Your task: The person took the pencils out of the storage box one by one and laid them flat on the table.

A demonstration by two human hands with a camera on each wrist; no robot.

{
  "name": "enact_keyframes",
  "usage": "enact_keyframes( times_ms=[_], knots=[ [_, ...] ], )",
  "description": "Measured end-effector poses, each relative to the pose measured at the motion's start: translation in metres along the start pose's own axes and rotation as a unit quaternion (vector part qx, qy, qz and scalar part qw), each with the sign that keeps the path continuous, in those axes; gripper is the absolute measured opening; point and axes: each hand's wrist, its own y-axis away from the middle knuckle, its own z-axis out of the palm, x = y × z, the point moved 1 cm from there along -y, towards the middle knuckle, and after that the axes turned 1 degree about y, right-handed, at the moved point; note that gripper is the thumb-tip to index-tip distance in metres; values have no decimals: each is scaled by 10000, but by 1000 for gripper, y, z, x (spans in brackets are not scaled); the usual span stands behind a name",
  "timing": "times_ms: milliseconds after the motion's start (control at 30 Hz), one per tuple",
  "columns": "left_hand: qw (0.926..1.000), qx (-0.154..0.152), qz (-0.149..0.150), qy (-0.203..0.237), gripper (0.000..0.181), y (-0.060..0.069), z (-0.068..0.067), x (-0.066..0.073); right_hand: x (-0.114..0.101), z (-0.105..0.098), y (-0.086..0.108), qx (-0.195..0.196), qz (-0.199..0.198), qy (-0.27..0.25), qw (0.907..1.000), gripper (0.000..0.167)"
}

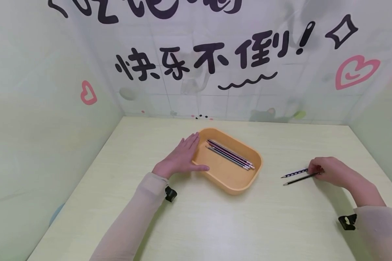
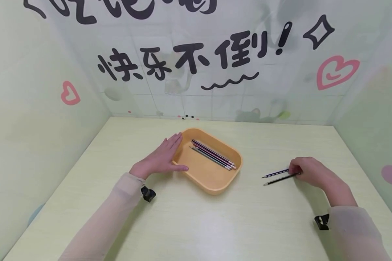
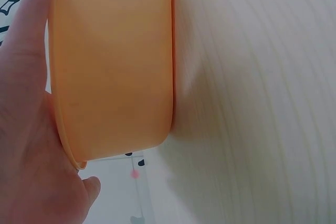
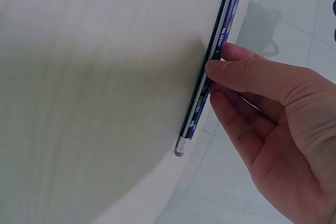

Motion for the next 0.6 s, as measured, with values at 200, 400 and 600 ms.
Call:
enact_keyframes(
  times_ms=[200, 400, 600],
  knots=[
    [10000, -14, -6, -79, 120, -1, 0, 0, -9, -4, -2, 25, 97, -11, 9999, 20],
    [10000, 24, -2, -84, 121, -1, 0, -1, -18, -8, -4, 109, 147, -105, 9998, 17],
    [9999, 60, 26, -102, 121, -2, 2, -2, -30, -12, -1, 402, 30, -263, 9988, 22]
  ],
)
